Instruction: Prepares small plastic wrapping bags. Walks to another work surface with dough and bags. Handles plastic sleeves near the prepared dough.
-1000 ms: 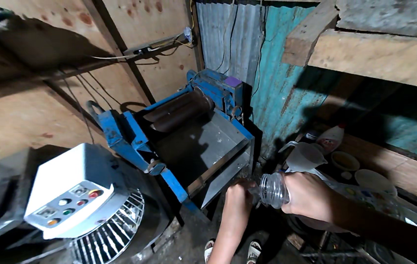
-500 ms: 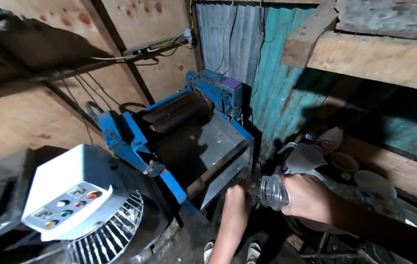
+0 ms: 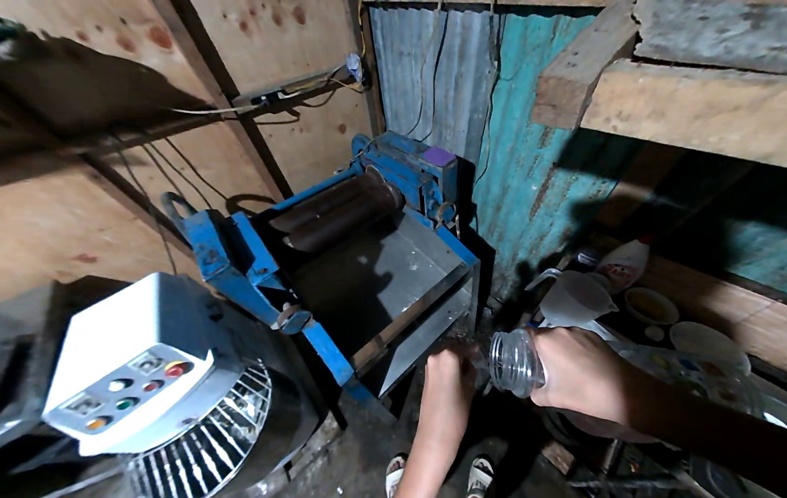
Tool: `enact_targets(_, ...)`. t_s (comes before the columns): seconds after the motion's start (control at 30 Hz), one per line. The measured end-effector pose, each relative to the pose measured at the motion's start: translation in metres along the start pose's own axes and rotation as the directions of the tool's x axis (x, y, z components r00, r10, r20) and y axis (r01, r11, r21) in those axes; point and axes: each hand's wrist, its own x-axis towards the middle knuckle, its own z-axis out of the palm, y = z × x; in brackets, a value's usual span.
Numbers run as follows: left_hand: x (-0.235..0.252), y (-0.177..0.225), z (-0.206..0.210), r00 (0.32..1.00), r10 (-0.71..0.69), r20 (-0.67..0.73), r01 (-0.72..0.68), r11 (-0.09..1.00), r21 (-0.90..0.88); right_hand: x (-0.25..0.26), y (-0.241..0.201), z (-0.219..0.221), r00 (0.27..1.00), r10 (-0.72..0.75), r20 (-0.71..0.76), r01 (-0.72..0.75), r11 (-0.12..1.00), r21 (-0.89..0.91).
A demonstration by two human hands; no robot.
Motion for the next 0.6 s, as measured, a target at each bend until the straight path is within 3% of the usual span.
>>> enact_targets(0.4,-0.0022,-0.0010,0.0048,0.995,0.076,-0.066,-0.079,0.996,-0.038,-0.0006,0.0023,-0.0002,1.000,-0.002,-0.021,0.002,1.000,0.005)
enact_targets(0.6,-0.0023,-0.0007,0.0046,0.998,0.047,-0.040,-0.051,0.994,-0.096,-0.0028,0.0025,0.0002,1.000,-0.016,-0.009,0.016,1.000,0.007)
